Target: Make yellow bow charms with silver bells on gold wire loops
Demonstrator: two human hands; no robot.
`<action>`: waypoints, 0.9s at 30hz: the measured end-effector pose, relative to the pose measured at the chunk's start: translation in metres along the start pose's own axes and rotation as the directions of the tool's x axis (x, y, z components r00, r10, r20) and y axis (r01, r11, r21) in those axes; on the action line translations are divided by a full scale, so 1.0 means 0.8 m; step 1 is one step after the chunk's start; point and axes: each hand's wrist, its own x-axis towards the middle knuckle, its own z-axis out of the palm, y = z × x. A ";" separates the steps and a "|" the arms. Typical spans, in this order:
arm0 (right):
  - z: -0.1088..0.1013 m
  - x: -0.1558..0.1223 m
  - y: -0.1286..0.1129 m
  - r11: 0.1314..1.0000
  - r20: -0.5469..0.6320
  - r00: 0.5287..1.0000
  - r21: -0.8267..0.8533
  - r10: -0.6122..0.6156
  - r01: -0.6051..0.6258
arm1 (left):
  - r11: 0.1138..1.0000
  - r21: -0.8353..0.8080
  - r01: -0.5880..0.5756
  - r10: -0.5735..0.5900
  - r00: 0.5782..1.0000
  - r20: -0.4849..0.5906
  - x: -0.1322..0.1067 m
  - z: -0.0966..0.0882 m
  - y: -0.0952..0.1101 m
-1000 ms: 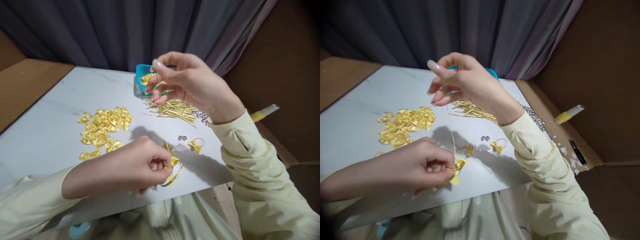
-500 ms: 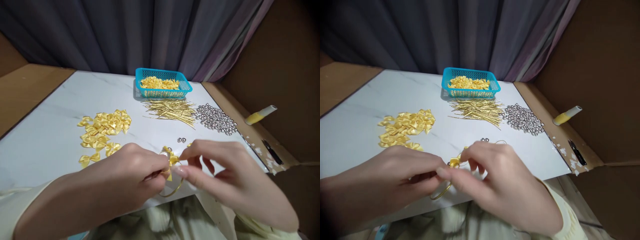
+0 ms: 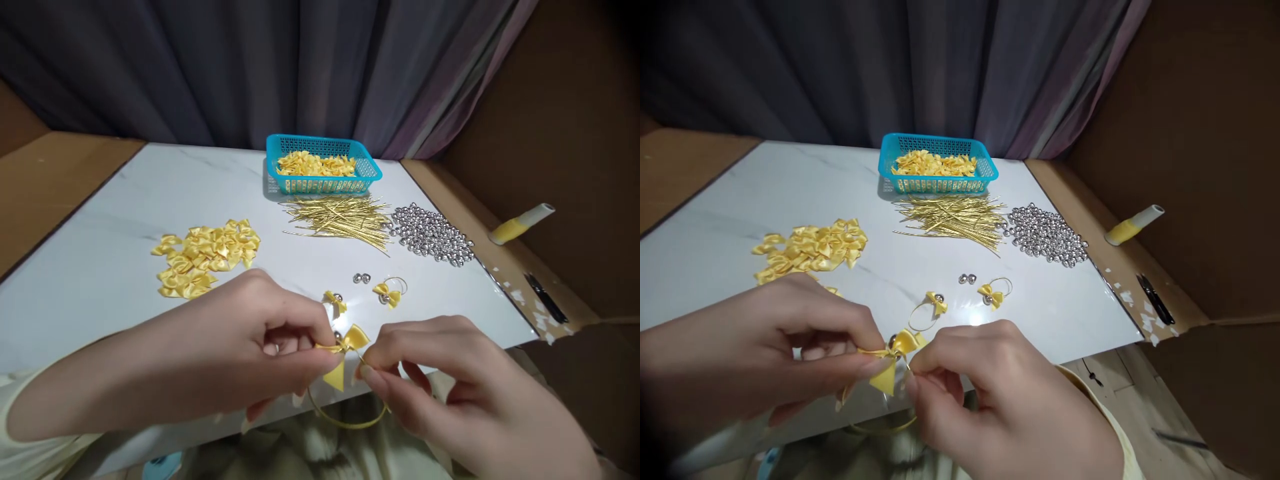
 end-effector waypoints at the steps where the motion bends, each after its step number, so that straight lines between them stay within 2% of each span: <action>1: 0.000 0.000 0.001 1.000 0.003 1.000 0.012 0.006 -0.006 | 1.000 -0.010 0.010 -0.010 1.000 0.009 0.000 0.000 0.000; 8: 0.003 0.001 0.006 0.999 0.034 0.999 0.043 -0.001 0.000 | 1.000 -0.030 0.004 -0.004 1.000 0.007 0.001 -0.003 0.001; 13: 0.003 -0.001 0.008 0.998 0.059 0.998 0.058 -0.001 -0.002 | 0.990 -0.121 0.074 -0.067 0.996 0.065 0.000 -0.006 0.005; 15: 0.002 -0.002 0.008 0.999 0.069 0.998 0.043 0.005 -0.008 | 0.994 -0.096 0.057 -0.051 0.997 0.065 0.000 -0.007 0.005; 17: -0.001 -0.002 0.009 0.999 0.026 0.999 0.008 0.035 -0.035 | 1.000 -0.003 0.007 -0.007 0.999 0.034 0.001 -0.005 0.005; 20: -0.006 -0.001 0.007 0.994 -0.110 0.990 -0.054 0.086 -0.093 | 0.992 0.117 -0.041 0.042 0.999 -0.006 0.002 -0.002 0.002; 21: -0.007 -0.001 0.007 0.993 -0.117 0.989 -0.061 0.094 -0.102 | 0.989 0.136 -0.053 0.055 0.998 -0.015 0.003 0.000 0.001; 27: -0.007 0.006 0.013 0.998 0.081 0.995 0.026 0.060 -0.062 | 0.973 0.163 -0.163 0.169 0.985 -0.028 0.005 0.000 -0.002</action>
